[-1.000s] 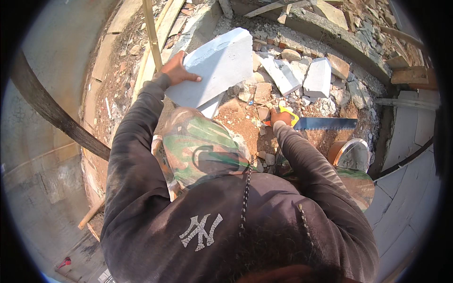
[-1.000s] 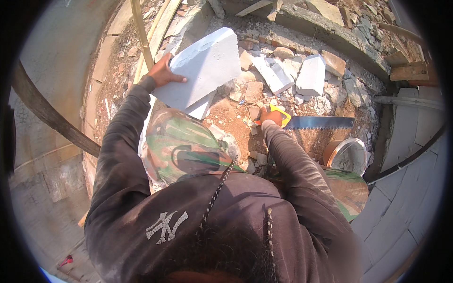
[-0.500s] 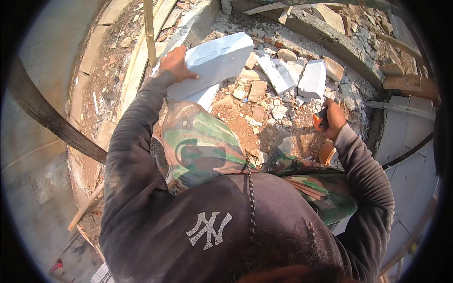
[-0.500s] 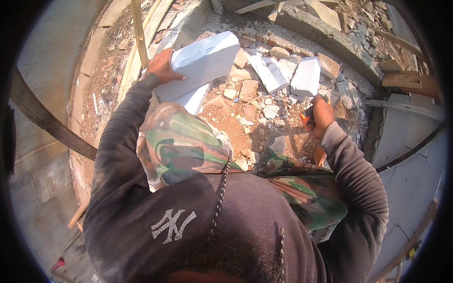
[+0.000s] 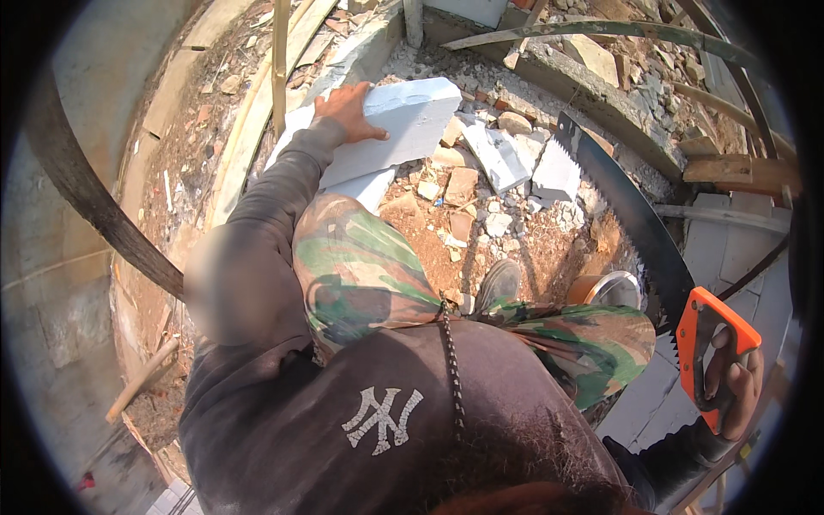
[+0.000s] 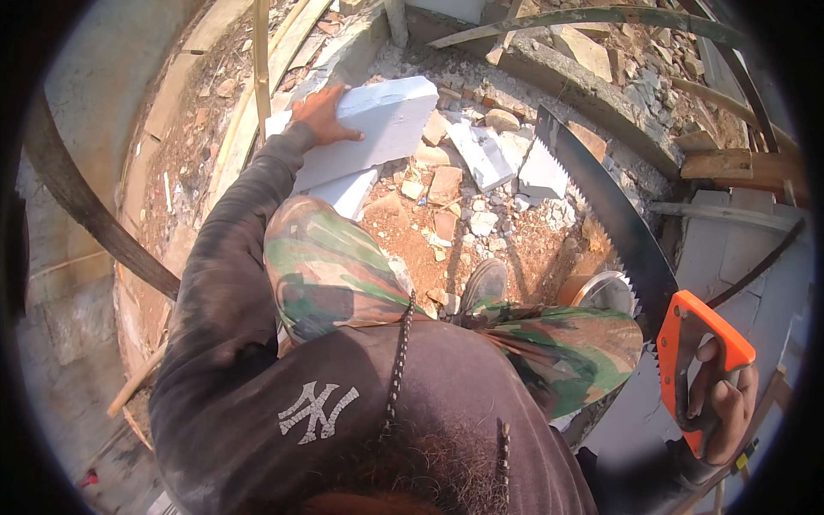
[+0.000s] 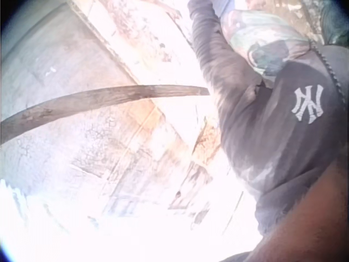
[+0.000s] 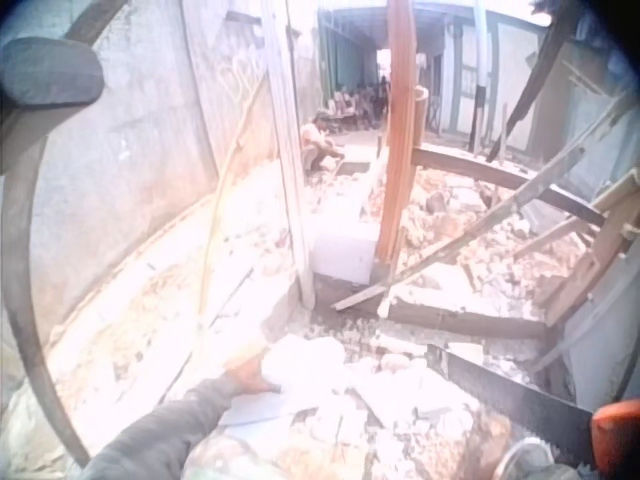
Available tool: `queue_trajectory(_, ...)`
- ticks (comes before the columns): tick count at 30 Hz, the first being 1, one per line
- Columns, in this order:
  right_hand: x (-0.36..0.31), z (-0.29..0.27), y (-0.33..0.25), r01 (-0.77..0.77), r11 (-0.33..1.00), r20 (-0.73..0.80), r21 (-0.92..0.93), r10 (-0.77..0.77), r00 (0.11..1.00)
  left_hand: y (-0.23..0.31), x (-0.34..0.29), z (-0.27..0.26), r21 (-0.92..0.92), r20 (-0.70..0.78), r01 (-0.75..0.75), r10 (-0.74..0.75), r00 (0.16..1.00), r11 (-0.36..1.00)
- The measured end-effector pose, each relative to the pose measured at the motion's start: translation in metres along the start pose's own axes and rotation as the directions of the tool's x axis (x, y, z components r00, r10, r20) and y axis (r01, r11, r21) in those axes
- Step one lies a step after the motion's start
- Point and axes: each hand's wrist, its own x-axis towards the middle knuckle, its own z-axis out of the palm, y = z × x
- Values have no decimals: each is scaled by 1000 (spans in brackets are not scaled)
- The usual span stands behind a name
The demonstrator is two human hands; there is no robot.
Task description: The person measures a concrete block with a tape measure, cuts it with a saw, applies mortar with a trowel, and then places the block onto a wall section, tapping it into place with a hammer.
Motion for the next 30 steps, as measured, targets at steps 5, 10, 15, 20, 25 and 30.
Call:
queue_trajectory(5,31,92,35,89,979,54,181,-100,994,10,13,-15,-52,212,109,-96,973,993)
queue_trajectory(10,67,190,77,65,978,111,198,-88,990,-8,2,-15,-134,141,5,14,990,991)
queue_trajectory(15,77,225,102,51,979,142,195,-80,987,-26,-14,-9,-178,122,-32,55,991,983)
queue_trajectory(20,70,237,108,70,994,165,79,-82,983,-43,-24,8,-302,93,-75,108,990,950)
queue_trajectory(25,69,248,106,84,996,164,41,-90,982,-43,9,-1,-328,354,142,-18,935,934)
queue_trajectory(30,68,252,105,97,995,148,-2,-95,984,-25,13,6,-200,375,149,-65,925,968)
